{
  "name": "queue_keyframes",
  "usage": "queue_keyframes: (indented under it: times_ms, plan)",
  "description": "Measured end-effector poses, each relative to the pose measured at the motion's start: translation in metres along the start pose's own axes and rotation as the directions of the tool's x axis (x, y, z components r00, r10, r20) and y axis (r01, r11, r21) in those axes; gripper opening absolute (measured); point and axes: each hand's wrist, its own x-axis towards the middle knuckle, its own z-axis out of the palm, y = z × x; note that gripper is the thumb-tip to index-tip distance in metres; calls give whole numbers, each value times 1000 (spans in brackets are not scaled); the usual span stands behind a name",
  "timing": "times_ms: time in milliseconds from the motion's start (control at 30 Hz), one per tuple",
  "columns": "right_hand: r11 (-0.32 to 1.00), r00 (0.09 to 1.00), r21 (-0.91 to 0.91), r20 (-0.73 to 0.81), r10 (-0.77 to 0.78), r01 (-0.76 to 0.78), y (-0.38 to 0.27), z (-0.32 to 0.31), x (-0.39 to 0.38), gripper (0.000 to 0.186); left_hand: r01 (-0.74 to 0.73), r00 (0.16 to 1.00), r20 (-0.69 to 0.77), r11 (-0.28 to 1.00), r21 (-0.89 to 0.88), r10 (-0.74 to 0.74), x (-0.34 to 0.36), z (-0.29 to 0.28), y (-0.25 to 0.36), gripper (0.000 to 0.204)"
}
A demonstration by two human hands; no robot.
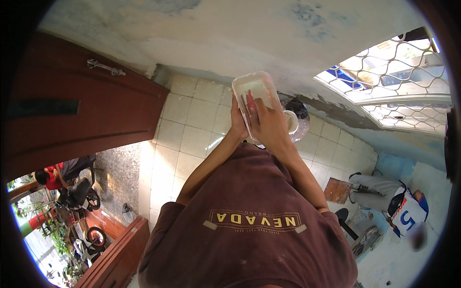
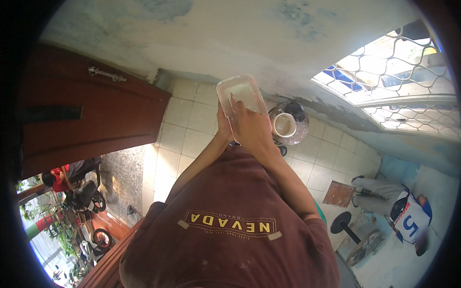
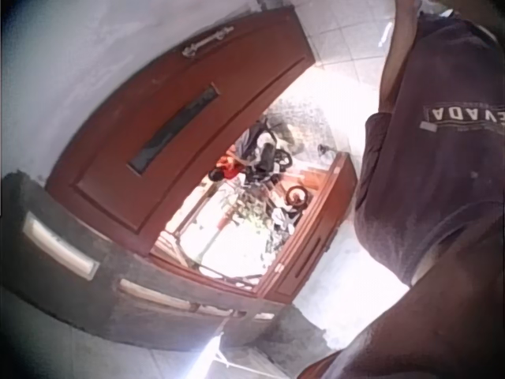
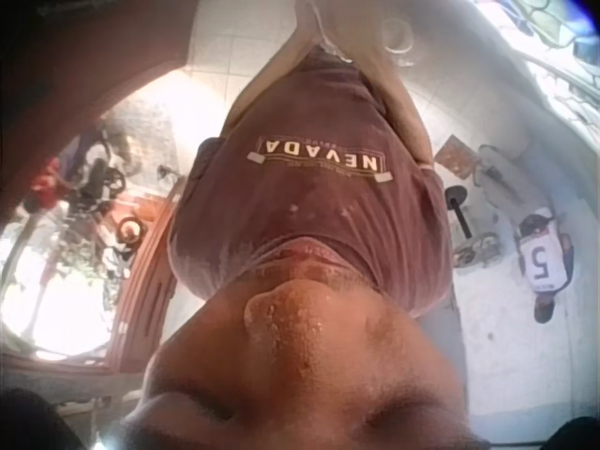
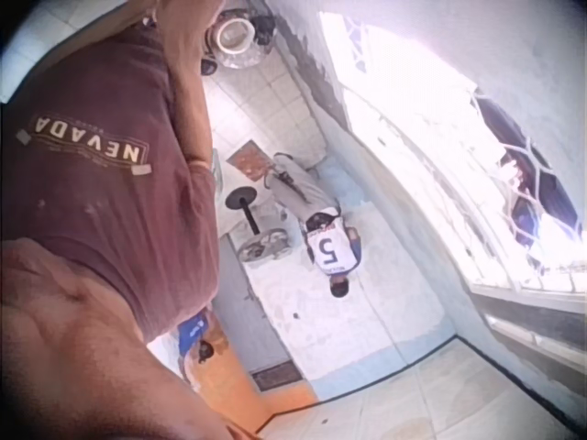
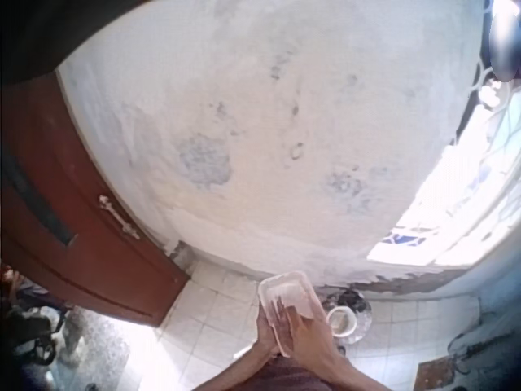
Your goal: The person applies white plaster to a wall using a red scraper, repeatedly dipping the scraper into a pink container of plaster and smoothing it across the wall surface.
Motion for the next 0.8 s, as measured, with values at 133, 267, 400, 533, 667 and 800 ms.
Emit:
queue_keyframes:
  times_ms: [133, 267, 400, 533, 667, 800]
  plan:
    - [963, 965, 96, 99, 243, -252, 2, -15, 4, 27, 39, 995, 95, 997, -69, -32, 1, -8, 2, 75]
    - [996, 996, 26, -5, -85, 85, 3, 0, 10, 29, 17, 1000, 4, 996, -90, -17, 2, -3, -1, 74]
    - [995, 994, 47, -59, -89, 92, 1, -3, 6, 30, -24, 999, 39, 998, -52, 26, -1, -1, 4, 73]
    - [962, 965, 111, 120, 235, -248, 5, -2, 12, 32, -28, 996, 80, 999, -35, 30, -1, 4, 4, 74]
    - [998, 997, 28, -53, -58, 59, 3, 8, 8, 31, -112, 993, 43, 992, 57, 110, -1, 4, 2, 73]
    - [967, 963, 71, 133, 235, -246, 0, -15, 14, 28, -83, 978, 193, 996, -17, 85, 4, -6, 9, 69]
